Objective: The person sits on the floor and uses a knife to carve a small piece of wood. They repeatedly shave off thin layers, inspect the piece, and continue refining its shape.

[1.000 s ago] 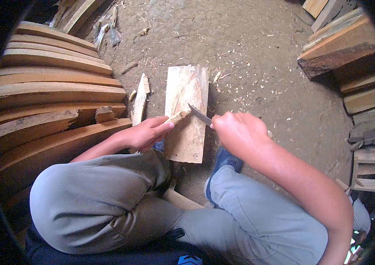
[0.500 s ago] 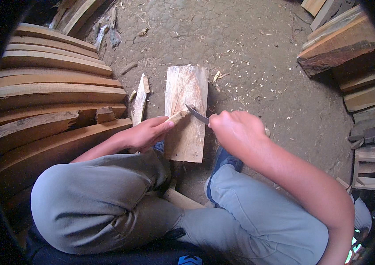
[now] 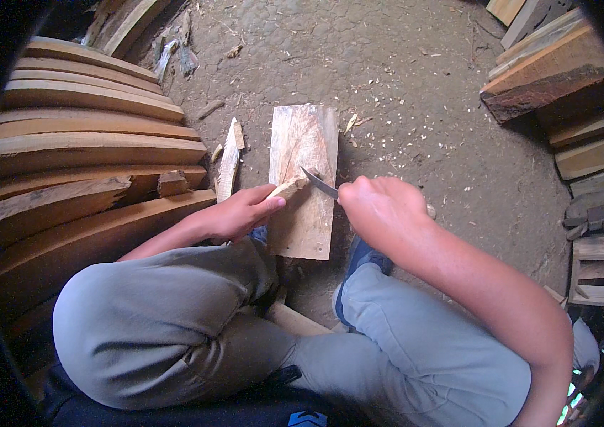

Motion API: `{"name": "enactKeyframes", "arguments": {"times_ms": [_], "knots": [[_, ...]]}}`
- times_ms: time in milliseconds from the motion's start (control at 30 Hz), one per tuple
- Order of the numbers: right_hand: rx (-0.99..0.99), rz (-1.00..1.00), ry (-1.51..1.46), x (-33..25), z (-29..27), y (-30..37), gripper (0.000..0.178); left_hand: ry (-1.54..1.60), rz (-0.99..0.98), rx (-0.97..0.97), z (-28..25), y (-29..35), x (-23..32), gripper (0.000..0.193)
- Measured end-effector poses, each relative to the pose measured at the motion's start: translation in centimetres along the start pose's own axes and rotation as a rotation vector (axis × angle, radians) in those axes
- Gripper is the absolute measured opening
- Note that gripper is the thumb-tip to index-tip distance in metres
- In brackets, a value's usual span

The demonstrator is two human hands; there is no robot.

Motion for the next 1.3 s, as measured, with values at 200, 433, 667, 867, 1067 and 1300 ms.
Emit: {"name": "enactKeyframes", "arguments": {"times_ms": [200, 433, 667, 867, 1067, 1300], "knots": [[-0.073, 0.026, 0.023, -1.7, -1.1, 0.3, 0.014, -0.065, 0.005, 0.040, 0.0, -0.4, -0.5, 0.040], [-0.126, -0.067, 0.059, -3.5, -2.3, -0.2, 0.017, -0.274, 0.089, 0.089, -0.6, -0.7, -0.4, 0.044], [-0.200, 0.007, -0.131, -0.9, 0.1, -1.5, 0.021, -0.207, -0.086, 0.058, -0.4, -0.4, -0.4, 0.041], [-0.233, 0.078, -0.177, 1.4, 1.0, -1.7, 0.030, -0.099, 0.069, 0.057, -0.7, -0.6, -0.6, 0.041], [-0.051, 0.148, -0.259, 3.0, -2.7, -0.7, 0.030, -0.066, -0.120, 0.025, -0.3, 0.3, -0.5, 0.040], [0.129, 0.189, -0.816, 5.3, 1.5, -1.8, 0.050, -0.139, -0.007, 0.018, -0.1, 0.5, 1.5, 0.047]]}}
Point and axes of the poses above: each hand's wrist, its own y-axis away from the middle knuckle, its own z-axis out of the palm, x = y × z, the point moved 10 cm from there along -y, towards the middle knuckle, and after that the axes turned 6 degrees about y, right-handed, at the moved point
